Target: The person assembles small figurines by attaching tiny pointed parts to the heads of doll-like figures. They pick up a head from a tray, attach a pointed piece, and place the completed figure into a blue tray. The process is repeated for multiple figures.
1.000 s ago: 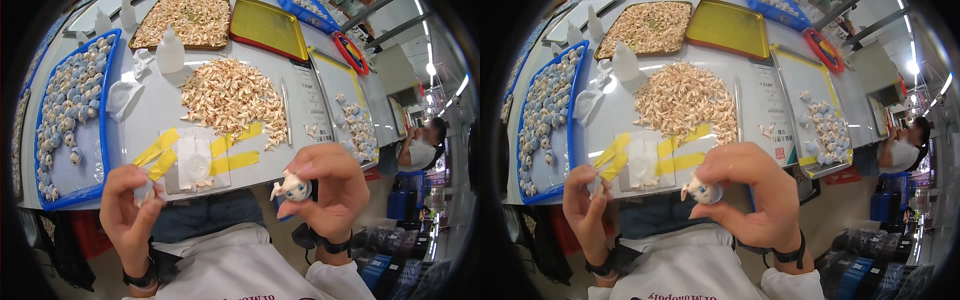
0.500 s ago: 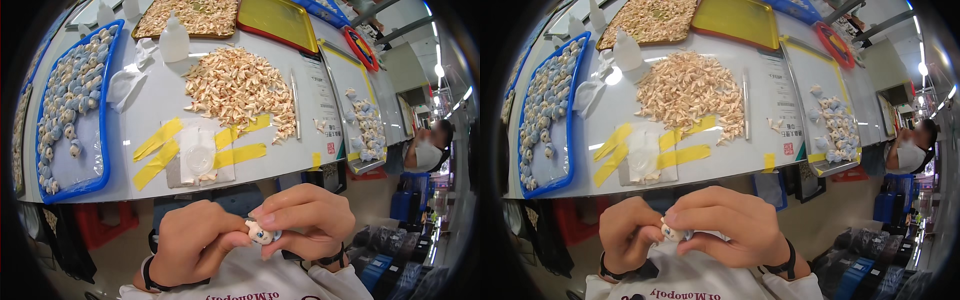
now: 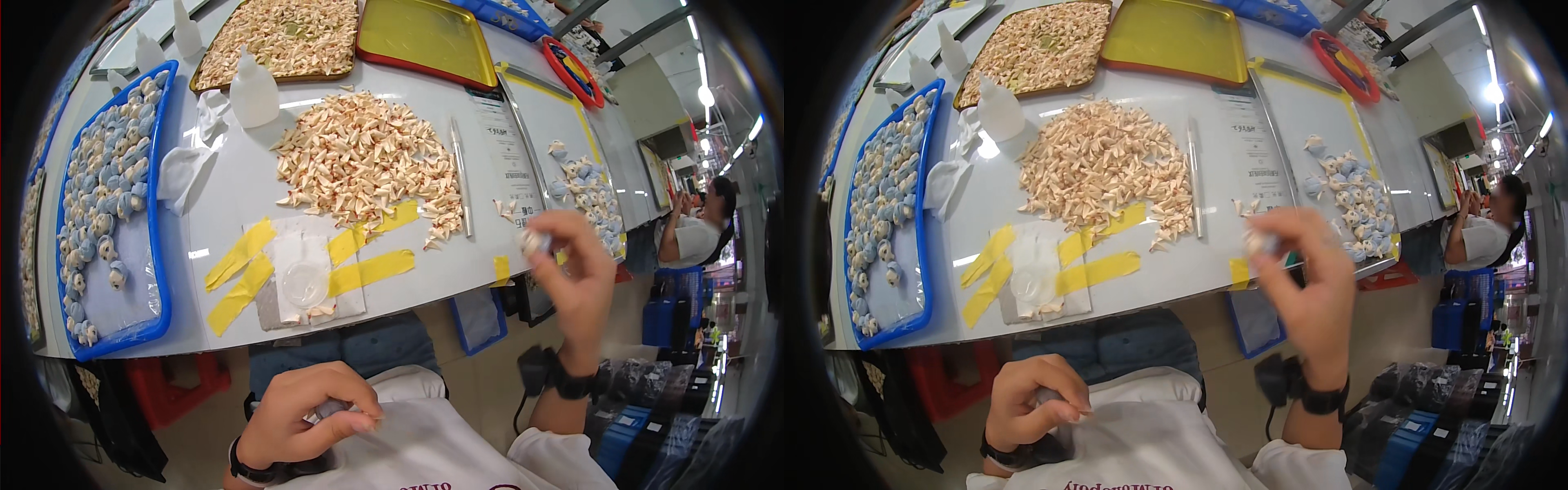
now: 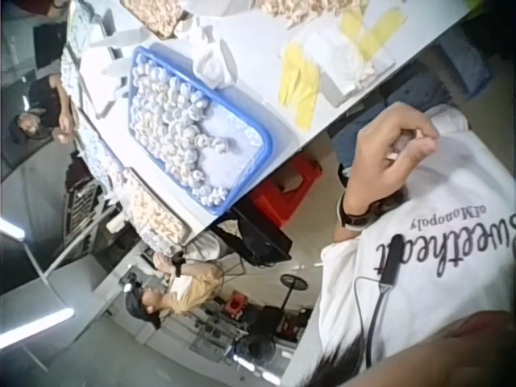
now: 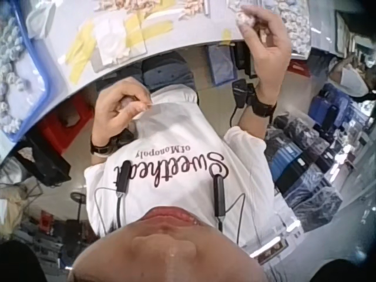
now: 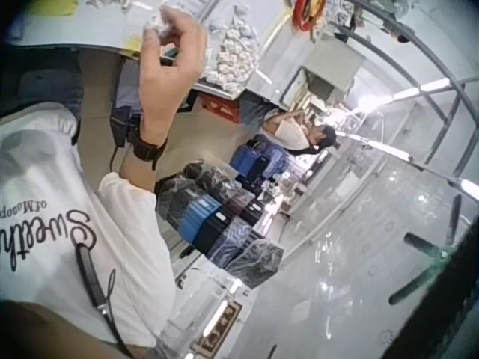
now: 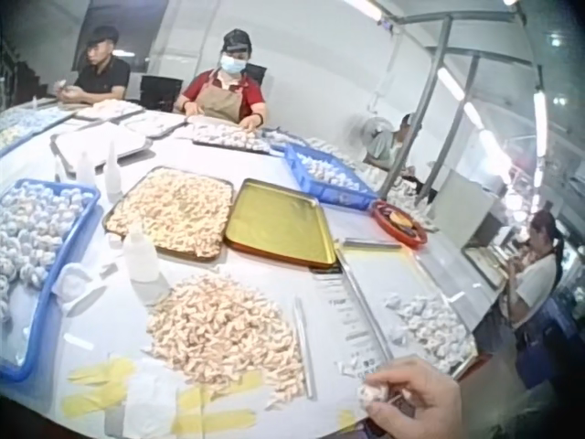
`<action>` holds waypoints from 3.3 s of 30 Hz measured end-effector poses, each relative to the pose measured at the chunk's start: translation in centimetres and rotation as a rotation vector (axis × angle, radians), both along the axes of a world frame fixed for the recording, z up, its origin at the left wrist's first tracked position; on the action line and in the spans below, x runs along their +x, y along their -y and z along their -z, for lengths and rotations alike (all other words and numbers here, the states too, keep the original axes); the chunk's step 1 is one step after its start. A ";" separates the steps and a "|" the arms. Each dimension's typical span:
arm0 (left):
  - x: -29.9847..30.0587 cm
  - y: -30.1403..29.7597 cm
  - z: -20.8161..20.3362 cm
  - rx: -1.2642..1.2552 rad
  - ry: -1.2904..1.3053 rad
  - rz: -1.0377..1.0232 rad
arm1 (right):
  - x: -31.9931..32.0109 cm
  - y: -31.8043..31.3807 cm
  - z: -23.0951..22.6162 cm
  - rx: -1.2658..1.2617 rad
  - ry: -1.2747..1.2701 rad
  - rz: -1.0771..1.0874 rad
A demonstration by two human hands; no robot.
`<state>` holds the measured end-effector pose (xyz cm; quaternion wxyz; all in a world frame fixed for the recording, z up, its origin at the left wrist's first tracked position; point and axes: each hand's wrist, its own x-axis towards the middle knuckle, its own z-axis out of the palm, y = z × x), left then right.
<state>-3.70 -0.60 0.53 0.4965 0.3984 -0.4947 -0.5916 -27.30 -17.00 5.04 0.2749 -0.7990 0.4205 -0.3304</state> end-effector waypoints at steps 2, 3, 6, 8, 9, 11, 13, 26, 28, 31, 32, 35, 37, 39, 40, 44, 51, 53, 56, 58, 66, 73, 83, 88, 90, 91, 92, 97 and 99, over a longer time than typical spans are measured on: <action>-0.1 0.0 0.0 0.020 -0.026 -0.012 | -1.1 1.8 0.3 -0.152 -0.113 0.219; -0.2 0.0 0.1 0.010 -0.029 -0.012 | -1.5 2.5 0.4 -0.116 -0.106 0.232; -0.3 0.3 0.1 0.022 -0.013 -0.005 | -3.2 4.4 0.6 -0.011 -0.186 0.293; -0.3 0.4 0.1 0.022 0.007 -0.003 | -4.3 5.1 0.9 -0.101 -0.324 0.320; -0.4 0.4 0.2 0.009 0.016 -0.001 | -4.6 5.3 0.9 -0.147 -0.393 0.334; -0.4 0.4 0.3 0.028 0.001 -0.019 | -4.3 5.0 1.2 -0.395 -0.471 0.279; -0.5 0.4 0.5 0.089 -0.054 -0.050 | -3.0 3.4 0.7 -0.420 -0.402 0.202; -1.7 0.7 1.9 0.023 -0.362 -0.138 | 6.7 -5.8 1.0 0.268 0.161 -0.706; -1.5 0.6 1.9 0.052 -0.374 -0.123 | 7.1 -5.9 1.0 0.312 0.153 -0.684; -1.2 0.6 1.8 0.055 -0.409 -0.081 | 7.3 -6.0 1.0 0.349 0.170 -0.613; -1.1 0.7 1.7 0.047 -0.424 -0.062 | 7.3 -5.9 1.1 0.362 0.196 -0.575; -0.7 0.6 1.7 -0.068 -0.488 -0.062 | 6.4 -5.5 1.5 0.431 0.286 -0.386; -0.2 0.2 1.5 -0.085 -0.446 -0.117 | 6.0 -5.4 2.0 0.492 0.461 -0.274; -0.4 0.0 1.3 -0.108 -0.340 -0.268 | 5.8 -5.2 1.9 0.495 0.477 -0.236; -0.3 -0.1 1.3 -0.105 -0.396 -0.292 | 5.7 -5.1 2.0 0.493 0.486 -0.216; -0.1 -0.5 0.9 -0.030 -0.471 -0.366 | 5.3 -4.7 2.4 0.513 0.460 -0.194; -0.2 -0.4 0.7 0.028 -0.476 -0.415 | 5.1 -5.1 3.2 0.588 0.462 -0.122; -0.2 -0.5 0.7 0.055 -0.477 -0.432 | 4.9 -4.7 3.3 0.601 0.497 -0.145; -0.5 -0.4 0.5 0.113 -0.461 -0.472 | 5.6 -4.9 3.7 0.483 0.484 -0.109; -0.4 -0.5 0.9 0.078 -0.422 -0.482 | 5.0 -5.0 3.9 0.359 0.309 -0.172; -0.2 -0.5 1.6 0.002 -0.396 -0.504 | 5.1 -8.4 9.5 0.221 -0.356 -0.397; 0.1 -0.7 1.9 -0.052 -0.375 -0.524 | 5.1 -8.3 8.9 0.399 -0.418 -0.547; 0.8 -0.9 2.0 -0.054 -0.576 -0.491 | 3.9 1.1 0.0 0.058 -0.161 -0.064; 1.7 -0.4 3.3 -0.283 -0.204 -0.478 | 6.9 2.8 0.7 -0.117 -0.345 -0.275; 2.2 -0.2 3.5 -0.334 -0.169 -0.422 | 7.5 3.5 1.6 -0.164 -0.396 -0.322; 2.1 -0.2 3.4 -0.287 -0.218 -0.443 | 7.6 3.7 1.9 -0.158 -0.404 -0.322; 2.0 -0.4 3.1 -0.241 -0.267 -0.463 | 7.7 3.8 2.0 -0.151 -0.412 -0.320; 1.6 -0.2 2.1 -0.098 -0.449 -0.515 | 7.9 4.2 1.7 -0.203 -0.353 -0.243; 1.6 -0.1 2.3 -0.113 -0.415 -0.522 | 7.6 3.7 1.5 -0.229 -0.247 -0.137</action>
